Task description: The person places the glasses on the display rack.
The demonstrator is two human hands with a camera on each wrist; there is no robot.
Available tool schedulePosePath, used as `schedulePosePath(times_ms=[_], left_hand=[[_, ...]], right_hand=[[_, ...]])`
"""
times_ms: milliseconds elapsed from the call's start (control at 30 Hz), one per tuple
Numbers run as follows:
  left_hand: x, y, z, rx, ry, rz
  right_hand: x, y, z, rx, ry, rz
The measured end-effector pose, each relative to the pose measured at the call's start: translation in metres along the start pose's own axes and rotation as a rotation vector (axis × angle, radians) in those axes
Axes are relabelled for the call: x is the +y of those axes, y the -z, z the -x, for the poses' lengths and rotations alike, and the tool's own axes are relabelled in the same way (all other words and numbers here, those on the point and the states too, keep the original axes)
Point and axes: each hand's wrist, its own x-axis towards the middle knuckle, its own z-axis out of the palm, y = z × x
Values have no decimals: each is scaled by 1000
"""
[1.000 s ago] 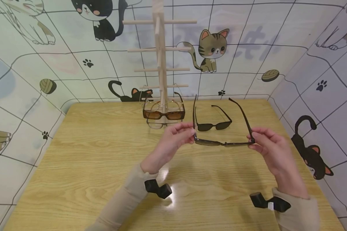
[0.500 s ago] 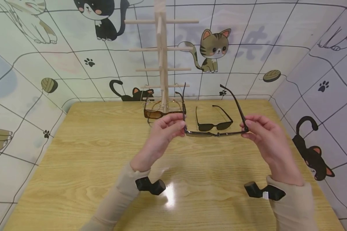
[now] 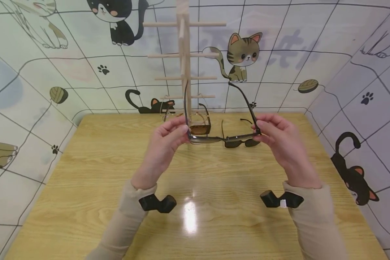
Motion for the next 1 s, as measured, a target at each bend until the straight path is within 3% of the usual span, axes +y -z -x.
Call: schedulePosePath(times_ms=[500, 733, 1000], left_hand=[[17, 24, -12, 112, -91, 25], [25, 31, -29, 140, -150, 20], [32, 40, -49, 206, -182, 51]], right_hand=[[6, -26, -42, -37, -105, -107], [7, -35, -60, 7, -116, -155], [10, -46, -84, 93, -150, -85]])
